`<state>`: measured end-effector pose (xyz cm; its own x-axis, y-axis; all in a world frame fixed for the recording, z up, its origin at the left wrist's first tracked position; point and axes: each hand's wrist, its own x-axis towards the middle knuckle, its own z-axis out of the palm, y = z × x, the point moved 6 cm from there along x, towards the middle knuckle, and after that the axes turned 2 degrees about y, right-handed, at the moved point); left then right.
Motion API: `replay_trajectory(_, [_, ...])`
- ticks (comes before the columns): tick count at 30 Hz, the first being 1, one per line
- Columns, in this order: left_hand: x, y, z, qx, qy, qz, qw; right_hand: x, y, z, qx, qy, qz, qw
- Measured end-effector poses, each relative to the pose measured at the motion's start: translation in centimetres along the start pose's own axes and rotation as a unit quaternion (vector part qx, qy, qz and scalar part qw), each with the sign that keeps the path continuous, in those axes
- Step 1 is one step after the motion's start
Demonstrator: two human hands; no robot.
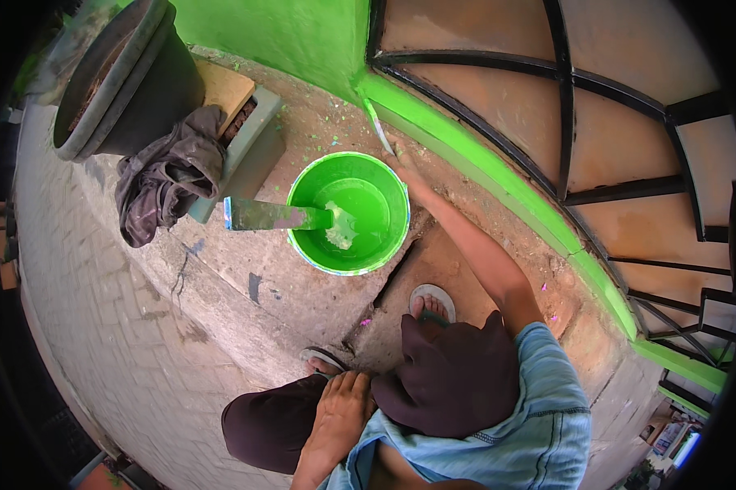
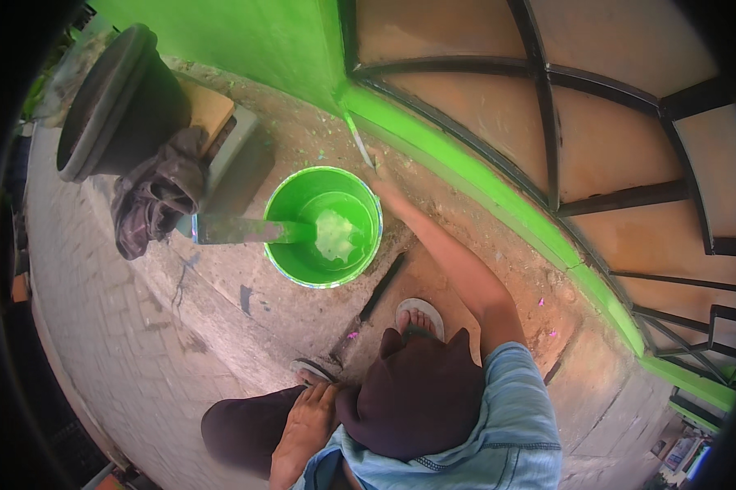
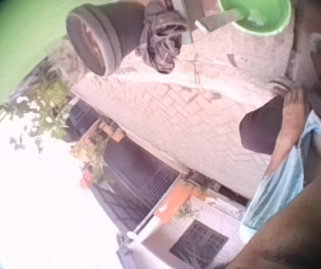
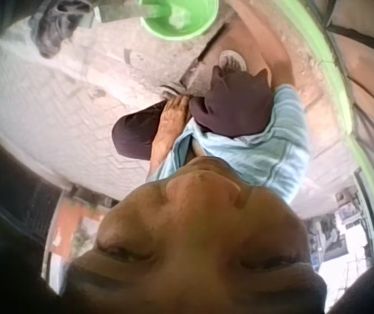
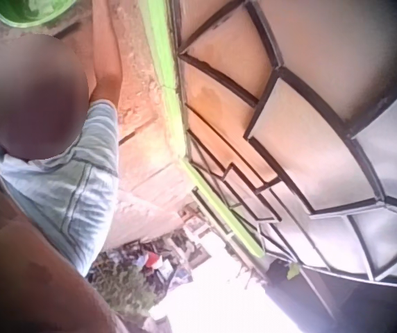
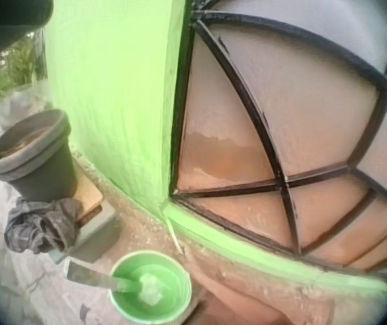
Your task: The person wipes the wall base with a cloth, then uses a paintbrush to apply bright green paint along the bottom edge of a wall and metal frame. The person repeatedly dips the brush into a green bucket and paints the base area.
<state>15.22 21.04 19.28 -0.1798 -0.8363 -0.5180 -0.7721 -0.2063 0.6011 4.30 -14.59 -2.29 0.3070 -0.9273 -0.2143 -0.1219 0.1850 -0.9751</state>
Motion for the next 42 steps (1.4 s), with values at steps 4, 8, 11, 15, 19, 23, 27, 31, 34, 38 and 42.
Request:
replay_trajectory(4, [-0.7, -3.2, 7.2, -0.016, -0.022, 0.031, 0.999, 2.5, 1.9, 0.7, -0.047, -0.003, 0.013, 0.999])
replay_trajectory(8, [0.3, -2.3, 7.9, -0.057, -0.082, -0.015, 0.995, 3.6, 3.1, 1.9, -0.046, -0.006, -0.021, 0.999])
replay_trajectory(11, [0.8, -1.9, 8.3, -0.068, -0.103, -0.029, 0.992, 4.7, 4.3, 1.7, -0.017, 0.014, -0.044, 0.999])
replay_trajectory(15, [1.2, -1.6, 8.5, -0.075, -0.123, -0.042, 0.989, 5.6, 5.3, 1.6, 0.018, 0.012, -0.044, 0.999])
replay_trajectory(19, [1.4, -1.7, 8.5, -0.076, -0.134, -0.058, 0.986, 5.8, 5.1, 2.7, 0.048, 0.021, -0.05, 0.997])
replay_trajectory(23, [1.5, -1.5, 8.7, -0.08, -0.144, -0.058, 0.985, 6.0, 5.0, 2.1, 0.02, 0.047, -0.036, 0.998])
replay_trajectory(27, [1.6, -1.6, 8.7, -0.084, -0.146, -0.058, 0.984, 4.7, 4.1, 1.7, 0.067, 0.078, -0.024, 0.994])
replay_trajectory(31, [1.1, -1.7, 8.6, -0.088, -0.136, -0.065, 0.985, 0.8, 3.5, 1.0, 0.131, 0.083, 0.01, 0.988])
replay_trajectory(34, [1.3, -1.7, 8.5, -0.1, -0.136, -0.066, 0.983, 0.2, 3.2, 0.2, 0.119, 0.047, -0.028, 0.991])
replay_trajectory(38, [1.4, -1.6, 8.8, -0.107, -0.143, -0.06, 0.982, 3.4, 2.5, 0.9, 0.019, 0.031, -0.066, 0.997])
replay_trajectory(42, [1.4, -1.6, 8.8, -0.107, -0.145, -0.057, 0.982, 3.5, 2.7, 0.6, 0.021, 0.052, 0.01, 0.998])
